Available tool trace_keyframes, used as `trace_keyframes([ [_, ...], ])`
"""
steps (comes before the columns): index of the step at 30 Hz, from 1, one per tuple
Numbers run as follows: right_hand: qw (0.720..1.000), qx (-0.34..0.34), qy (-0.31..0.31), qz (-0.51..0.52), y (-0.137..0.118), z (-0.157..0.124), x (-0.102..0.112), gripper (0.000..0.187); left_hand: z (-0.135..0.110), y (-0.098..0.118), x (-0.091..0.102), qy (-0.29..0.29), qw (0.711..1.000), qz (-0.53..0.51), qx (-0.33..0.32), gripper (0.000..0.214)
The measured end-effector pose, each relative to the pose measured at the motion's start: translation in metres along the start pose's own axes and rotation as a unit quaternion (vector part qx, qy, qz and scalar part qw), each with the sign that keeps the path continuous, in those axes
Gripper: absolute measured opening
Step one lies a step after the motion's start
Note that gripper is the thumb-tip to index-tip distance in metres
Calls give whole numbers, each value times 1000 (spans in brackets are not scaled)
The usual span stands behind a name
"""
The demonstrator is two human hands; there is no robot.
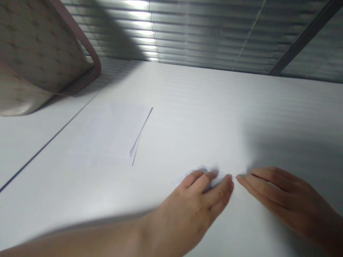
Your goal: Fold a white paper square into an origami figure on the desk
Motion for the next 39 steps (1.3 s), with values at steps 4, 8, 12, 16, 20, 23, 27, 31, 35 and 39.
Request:
trace_keyframes([
  [4,1000,10,-27,11,0,-7,-2,32,0,1,0,0,1000,4,5,44],
  [8,999,-2,-36,27,4,-13,-4,32,0,0,1,0,1000,2,2,45],
  [12,999,-42,-11,27,9,-11,-4,30,0,0,1,1,1000,8,3,45],
  [16,999,-27,8,37,6,-4,-6,29,0,1,1,-5,1000,16,1,45],
  [20,1000,-11,-8,8,3,-7,-12,30,0,1,2,-5,1000,19,2,46],
  [23,1000,-11,-20,-15,3,-12,-13,31,0,0,3,-8,1000,16,0,45],
  [27,999,15,-39,-20,4,-12,-10,29,0,0,2,-5,1000,15,-1,45],
  [31,997,56,-49,6,6,-11,-7,28,0,0,2,-3,1000,11,1,45],
  [35,994,88,-70,2,6,-16,-9,37,0,0,4,-6,1000,13,6,45],
  [39,992,94,-78,-10,2,-10,-8,35,0,1,2,-12,1000,12,-1,47],
])
Point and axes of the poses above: each hand's wrist, its own z-axis towards the middle knuckle, its own x-axis out of the back of the hand, y = z × x, the point moved 5 cm from there along z, towards the middle knuckle, and after that the axes turned 8 degrees about -y, right-handed, at the moved point
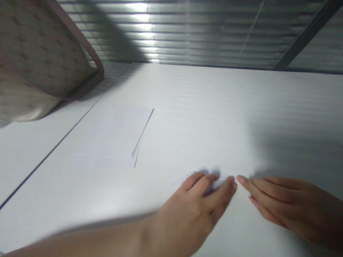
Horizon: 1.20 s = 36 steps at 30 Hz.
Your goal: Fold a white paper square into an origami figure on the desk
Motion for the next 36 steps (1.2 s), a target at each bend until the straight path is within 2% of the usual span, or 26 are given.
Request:
trace_keyframes([
  [4,1000,-1,0,11,-2,12,5,38,-2,-1,-6,-11,1000,-15,-1,49],
  [6,997,-61,20,42,4,12,6,29,-3,-1,-7,-16,1000,-17,-4,49],
  [10,967,-201,88,127,14,-1,4,39,-2,-1,-6,-12,1000,-10,-6,49],
  [13,951,-245,107,158,14,-5,1,40,-2,-2,-6,-15,1000,-4,1,52],
  [24,951,-221,106,188,8,7,-5,36,-2,-3,-7,-11,1000,-4,5,53],
  [30,978,-166,92,81,1,10,-2,30,-1,-4,-6,-15,1000,-12,5,54],
  [36,983,-144,104,47,1,13,5,26,-1,-3,-7,-28,1000,-14,-1,52],
])
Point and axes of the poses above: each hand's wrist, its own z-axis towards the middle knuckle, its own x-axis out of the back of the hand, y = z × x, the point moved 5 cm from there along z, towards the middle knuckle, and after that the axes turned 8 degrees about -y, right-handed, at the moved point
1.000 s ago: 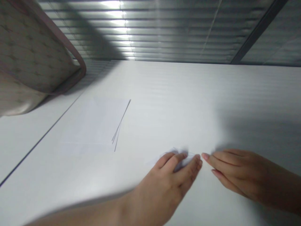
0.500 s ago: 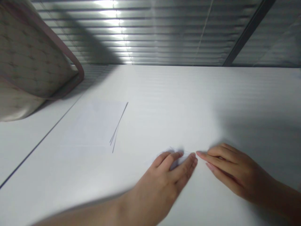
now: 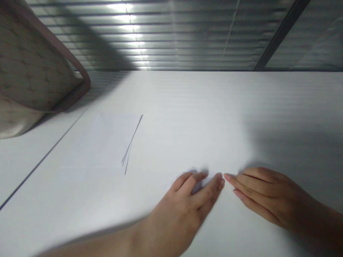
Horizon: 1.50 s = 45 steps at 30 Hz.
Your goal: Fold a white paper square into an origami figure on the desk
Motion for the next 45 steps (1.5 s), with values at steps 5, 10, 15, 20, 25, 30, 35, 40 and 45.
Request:
trace_keyframes([
  [5,999,-17,-14,33,4,-4,-4,30,0,0,0,2,1000,-1,1,52],
  [10,991,-83,-30,99,9,-6,-9,38,0,0,0,13,1000,6,8,54],
  [15,994,-60,-38,87,5,-1,-9,37,-1,0,-1,13,1000,2,7,54],
  [20,996,-49,-19,75,2,-1,-7,34,0,0,-1,4,1000,-4,2,56],
  [25,992,-67,-35,100,3,-3,-9,30,0,-1,1,-2,1000,-11,1,54],
  [30,985,-82,-47,144,7,-5,-11,31,-1,-1,1,-4,1000,-24,7,54],
  [35,984,-81,-42,154,8,-5,-11,29,-1,-1,1,11,1000,-16,7,50],
  [40,995,-49,-32,84,4,-4,-8,29,0,-2,2,20,1000,-21,7,48],
  [45,1000,-2,-26,7,1,-2,-5,25,0,-2,1,23,1000,-18,11,48],
])
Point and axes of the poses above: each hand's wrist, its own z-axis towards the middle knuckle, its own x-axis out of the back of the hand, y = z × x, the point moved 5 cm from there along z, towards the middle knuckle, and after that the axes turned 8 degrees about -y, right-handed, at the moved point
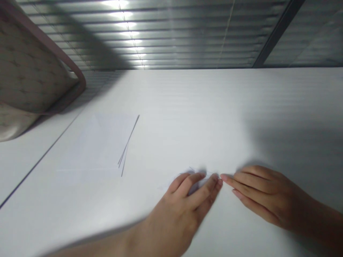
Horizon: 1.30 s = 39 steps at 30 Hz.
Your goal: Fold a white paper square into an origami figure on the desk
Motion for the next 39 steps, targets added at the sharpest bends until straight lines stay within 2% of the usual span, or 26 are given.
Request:
trace_keyframes([
  [15,998,20,-27,-47,1,-2,-5,29,-2,-1,1,-11,1000,5,-7,51],
  [24,1000,6,-23,-18,1,-5,-8,26,1,-2,4,-19,998,-52,25,62],
  [30,1000,10,-9,-24,-1,-2,-6,28,1,-2,1,-22,999,-35,13,56],
  [36,1000,3,-8,-22,0,-4,-5,26,5,4,10,5,1000,8,-9,37],
  [39,999,14,-5,-28,-1,-5,-5,25,4,2,10,0,1000,-1,-4,42],
])
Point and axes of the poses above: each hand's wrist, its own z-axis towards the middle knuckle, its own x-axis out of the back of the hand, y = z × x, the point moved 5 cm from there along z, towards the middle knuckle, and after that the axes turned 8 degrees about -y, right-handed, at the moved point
